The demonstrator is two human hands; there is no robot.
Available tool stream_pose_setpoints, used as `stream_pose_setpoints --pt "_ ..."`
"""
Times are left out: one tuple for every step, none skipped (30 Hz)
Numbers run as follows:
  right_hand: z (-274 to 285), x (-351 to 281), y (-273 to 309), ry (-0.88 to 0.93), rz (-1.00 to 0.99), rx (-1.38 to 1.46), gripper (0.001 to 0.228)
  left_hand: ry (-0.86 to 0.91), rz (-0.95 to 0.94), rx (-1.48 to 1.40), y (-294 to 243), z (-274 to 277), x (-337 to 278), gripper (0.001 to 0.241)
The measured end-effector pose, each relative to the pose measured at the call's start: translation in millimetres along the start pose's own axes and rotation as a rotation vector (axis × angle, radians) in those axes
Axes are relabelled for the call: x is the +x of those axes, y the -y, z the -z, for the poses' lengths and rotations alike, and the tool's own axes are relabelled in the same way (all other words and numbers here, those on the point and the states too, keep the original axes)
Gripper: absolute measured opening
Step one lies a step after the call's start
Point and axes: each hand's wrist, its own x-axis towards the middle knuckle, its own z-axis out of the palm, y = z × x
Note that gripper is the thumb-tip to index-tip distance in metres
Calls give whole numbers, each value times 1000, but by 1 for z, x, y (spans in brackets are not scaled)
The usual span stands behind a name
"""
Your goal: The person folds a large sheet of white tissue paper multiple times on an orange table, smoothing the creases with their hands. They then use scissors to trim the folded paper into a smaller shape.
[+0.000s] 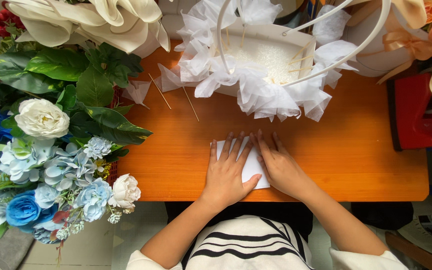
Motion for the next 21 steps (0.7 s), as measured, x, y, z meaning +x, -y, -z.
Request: stream_pose_setpoints --pt "2 0 -1 1 5 0 57 -2 4 1 0 0 0 78" --pt "3 1 -2 14 -3 2 57 6 3 -1 0 0 0 78" --pt "4 1 -3 28 -10 3 56 15 3 -3 1 1 1 79" --pt "5 2 -3 28 -7 5 56 14 5 -1 2 1 1 79" --pt "6 2 -4 53 -4 -2 55 33 5 -10 3 1 0 81" --pt "7 2 -5 80 -1 -9 54 52 6 -20 3 0 -1 83" --pt "9 1 -7 82 1 -7 54 53 9 -20 5 1 -1 83" --pt "10 1 -8 118 15 -5 56 77 6 -17 7 1 -2 83" --pt "11 0 -10 155 28 -3 57 102 2 -14 9 1 -3 83" --pt "14 1 -10 158 32 -1 57 102 8 -15 11 3 -6 83" --pt "17 2 -10 206 34 4 61 118 6 -10 14 5 -8 80" --pt "20 3 -10 252 35 8 65 133 4 -5 17 7 -10 77" --pt "22 5 -11 253 40 9 65 133 8 -3 20 9 -12 77" --pt "24 7 -12 333 40 -14 68 141 6 10 24 11 -14 77" --pt "26 8 -13 412 40 -37 72 150 4 22 28 12 -17 76" --pt "27 9 -14 411 41 -36 72 150 5 24 32 13 -20 76" --pt "28 9 -15 462 40 -60 78 169 8 35 35 14 -22 78" --pt "28 9 -15 515 39 -82 84 190 14 44 38 15 -26 80" --pt "29 9 -16 518 41 -79 84 192 17 43 42 15 -28 80" --pt "29 10 -16 543 42 -84 88 205 15 55 46 16 -30 83" --pt "30 11 -16 569 43 -90 92 218 13 66 50 17 -32 86"
